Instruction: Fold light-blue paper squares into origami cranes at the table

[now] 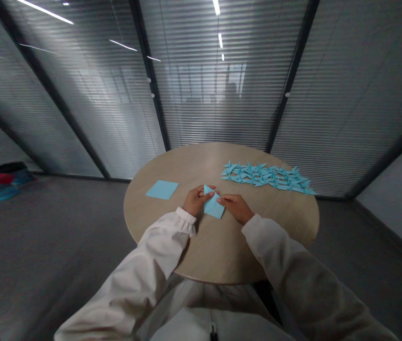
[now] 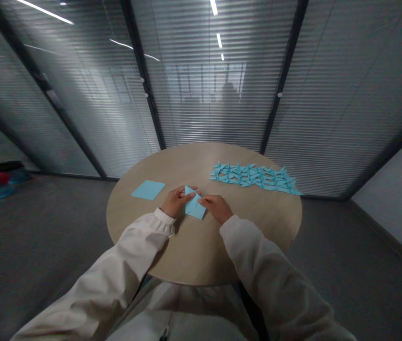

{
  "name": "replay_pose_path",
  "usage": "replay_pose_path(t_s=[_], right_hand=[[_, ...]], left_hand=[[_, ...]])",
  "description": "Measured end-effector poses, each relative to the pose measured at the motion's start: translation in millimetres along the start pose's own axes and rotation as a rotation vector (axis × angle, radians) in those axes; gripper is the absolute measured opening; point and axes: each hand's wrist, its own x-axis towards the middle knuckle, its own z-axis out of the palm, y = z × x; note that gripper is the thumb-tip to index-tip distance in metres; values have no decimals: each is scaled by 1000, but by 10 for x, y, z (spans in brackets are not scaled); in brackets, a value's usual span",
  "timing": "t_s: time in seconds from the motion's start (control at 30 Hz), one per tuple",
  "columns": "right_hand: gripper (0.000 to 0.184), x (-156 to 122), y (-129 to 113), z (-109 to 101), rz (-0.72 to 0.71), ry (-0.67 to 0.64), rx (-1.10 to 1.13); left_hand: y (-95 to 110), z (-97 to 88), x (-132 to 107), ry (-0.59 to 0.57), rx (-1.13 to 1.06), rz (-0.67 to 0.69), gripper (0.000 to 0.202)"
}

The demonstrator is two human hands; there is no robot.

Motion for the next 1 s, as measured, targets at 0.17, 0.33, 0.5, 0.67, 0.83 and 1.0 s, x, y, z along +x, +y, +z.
replay_pose_path(t_s=[0.17, 0.33, 0.5, 0.67, 0.83, 1.0], right_hand=[[33, -1, 7, -9, 9, 20, 0], [33, -10, 41, -1, 57, 5, -11], [35, -8, 57, 6, 82, -42, -23], [35, -9, 42, 0, 126, -64, -7], [35, -25, 21, -11, 138, -111, 10], [37, -20, 7, -21, 154, -136, -29]], left_hand=[[-1, -7, -2, -2, 4, -3, 53], [-14, -2, -2, -15, 16, -9, 52], [3, 45, -36, -67, 32, -46, 53], [9, 43, -34, 3, 32, -18, 44], [12, -6, -3, 64, 84, 47, 36], [0, -28, 11, 75, 123, 48, 37]])
